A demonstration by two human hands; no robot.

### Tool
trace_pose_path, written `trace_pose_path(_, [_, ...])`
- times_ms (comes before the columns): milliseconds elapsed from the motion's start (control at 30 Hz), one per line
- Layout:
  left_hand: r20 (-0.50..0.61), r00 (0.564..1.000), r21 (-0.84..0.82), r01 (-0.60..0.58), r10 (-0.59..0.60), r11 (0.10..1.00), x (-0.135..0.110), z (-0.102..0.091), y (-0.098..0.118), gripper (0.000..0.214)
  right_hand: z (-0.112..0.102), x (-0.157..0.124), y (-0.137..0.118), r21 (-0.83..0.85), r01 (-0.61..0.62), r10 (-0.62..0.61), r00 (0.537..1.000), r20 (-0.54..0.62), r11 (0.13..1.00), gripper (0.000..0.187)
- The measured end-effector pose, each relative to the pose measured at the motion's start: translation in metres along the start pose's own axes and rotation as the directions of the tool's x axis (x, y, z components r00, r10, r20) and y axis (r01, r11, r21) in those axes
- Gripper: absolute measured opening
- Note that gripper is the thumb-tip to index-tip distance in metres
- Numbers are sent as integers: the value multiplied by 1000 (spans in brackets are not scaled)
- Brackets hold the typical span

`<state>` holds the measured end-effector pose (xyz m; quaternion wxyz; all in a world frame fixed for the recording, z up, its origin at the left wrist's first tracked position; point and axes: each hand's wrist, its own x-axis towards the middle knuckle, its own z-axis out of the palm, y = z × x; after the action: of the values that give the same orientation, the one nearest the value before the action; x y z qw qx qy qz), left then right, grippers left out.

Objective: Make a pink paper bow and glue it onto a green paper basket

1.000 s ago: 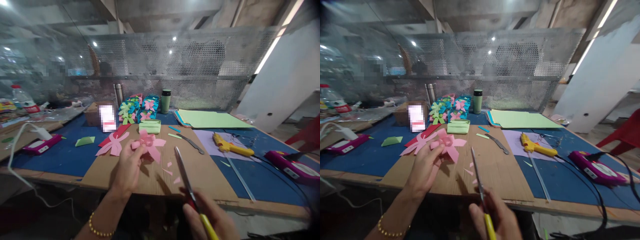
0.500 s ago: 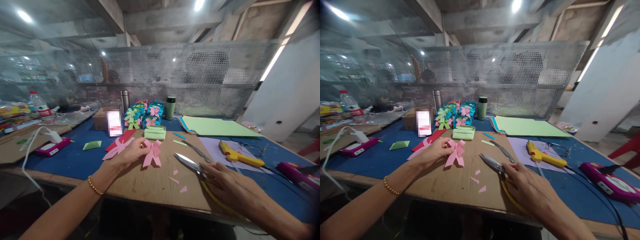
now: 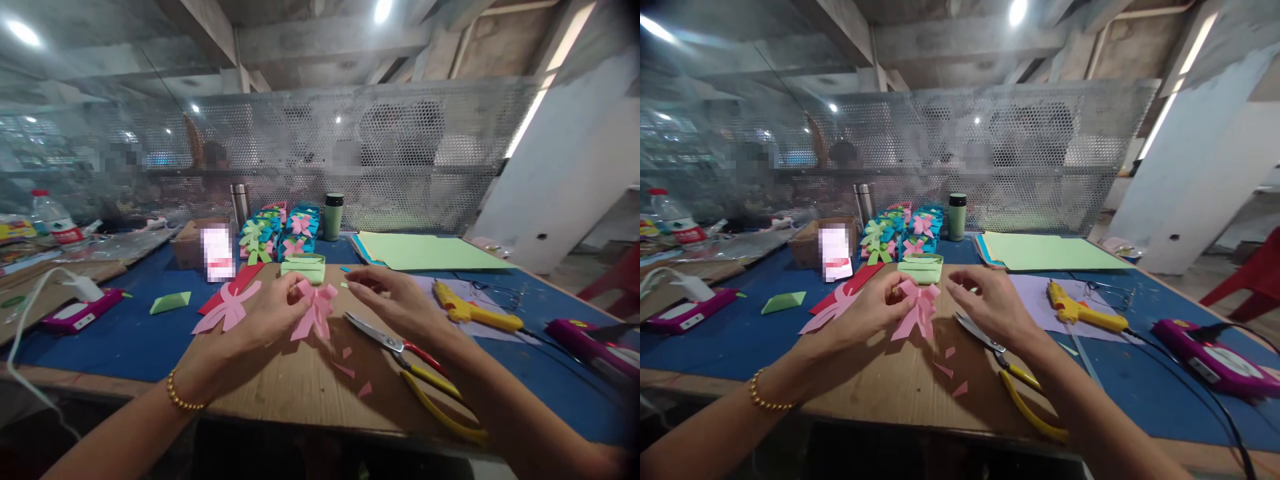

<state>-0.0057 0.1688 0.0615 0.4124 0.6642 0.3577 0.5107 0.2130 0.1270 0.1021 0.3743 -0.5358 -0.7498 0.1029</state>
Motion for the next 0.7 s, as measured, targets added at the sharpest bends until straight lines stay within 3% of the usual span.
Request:
trace_pose_path(133, [146, 985, 341, -134, 88, 931, 5, 3, 2, 13, 15, 16, 1, 79, -34, 30, 998, 52, 996, 29])
trace_pose_path(267, [182, 975, 414, -190, 123, 890, 15, 5, -3, 19, 20, 21, 5, 103, -49, 37, 992, 120, 994, 28])
trace_pose_path(433, [272, 962, 502, -165, 26, 849, 15, 13, 4, 26, 25, 23, 15, 47, -65, 57, 986, 157, 997, 24])
trace_pose_path(700, [267, 960, 542, -82, -79, 836, 11, 15, 7, 37, 31, 22, 13, 44, -98, 86, 971, 221, 994, 14])
